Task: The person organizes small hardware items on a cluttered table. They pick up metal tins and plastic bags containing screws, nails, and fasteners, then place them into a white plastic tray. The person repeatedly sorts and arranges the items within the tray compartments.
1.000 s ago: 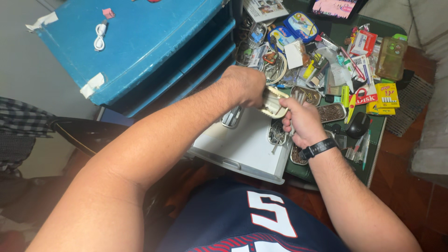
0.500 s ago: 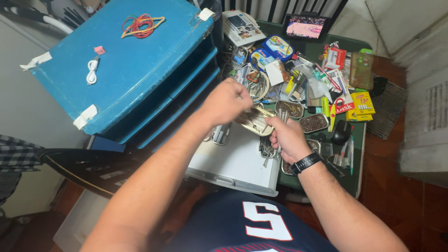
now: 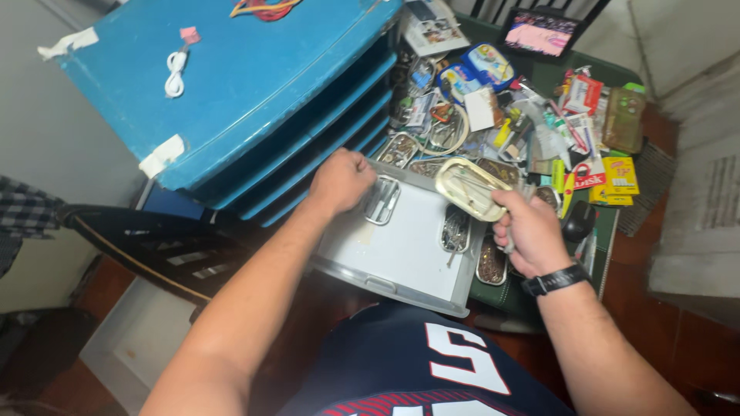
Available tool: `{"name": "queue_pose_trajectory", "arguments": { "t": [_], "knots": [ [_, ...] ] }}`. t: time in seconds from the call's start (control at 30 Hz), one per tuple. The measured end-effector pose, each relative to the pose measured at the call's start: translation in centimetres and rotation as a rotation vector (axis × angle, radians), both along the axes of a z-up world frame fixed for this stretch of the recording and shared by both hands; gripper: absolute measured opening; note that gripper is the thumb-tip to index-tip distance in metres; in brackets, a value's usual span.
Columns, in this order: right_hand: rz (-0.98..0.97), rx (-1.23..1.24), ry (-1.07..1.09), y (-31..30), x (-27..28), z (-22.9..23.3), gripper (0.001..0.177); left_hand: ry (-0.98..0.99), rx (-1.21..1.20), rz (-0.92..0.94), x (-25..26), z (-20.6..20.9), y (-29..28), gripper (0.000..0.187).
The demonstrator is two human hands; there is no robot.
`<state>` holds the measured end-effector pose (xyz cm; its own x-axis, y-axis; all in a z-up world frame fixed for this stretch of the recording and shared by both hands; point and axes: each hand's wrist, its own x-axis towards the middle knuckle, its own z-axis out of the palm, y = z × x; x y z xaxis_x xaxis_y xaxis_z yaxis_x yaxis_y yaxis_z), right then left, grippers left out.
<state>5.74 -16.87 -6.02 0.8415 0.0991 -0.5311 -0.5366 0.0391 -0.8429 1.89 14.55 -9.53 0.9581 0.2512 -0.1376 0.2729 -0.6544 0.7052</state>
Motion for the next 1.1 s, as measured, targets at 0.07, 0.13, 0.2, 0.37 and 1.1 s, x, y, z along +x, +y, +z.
{"name": "queue_pose_trajectory", "arguments": {
  "t": [0.07, 0.13, 0.2, 0.37, 1.1],
  "knots": [
    [-0.002, 0.02, 0.022, 0.1, 0.1, -0.4, 0.015, 0.142, 0.233, 0.009, -0.4, -1.5, 0.9, 0.027],
    [-0.019, 0.002, 0.054, -0.6, -0.3, -0.7, 0.014, 0.248, 0.389, -0.038, -0.3, -2.9, 0.4, 0.028],
    [-0.021, 0.016, 0.05, -1.0, -0.7, -1.0, 0.016, 0.281, 0.393, -0.048, -0.1, -3.3, -0.1, 0.029],
    [-0.007, 0.078, 0.061, -1.1, -1.0, -0.1, 0.016, -0.011, -0.005, 0.015, -0.4, -0.6, -2.9, 0.039],
    [0.101, 0.107, -0.044, 0.7, -3.7, 3.3, 0.016, 0.105, -1.455, -0.208, -3.8, 6.3, -8.7, 0.083]
  ]
}}
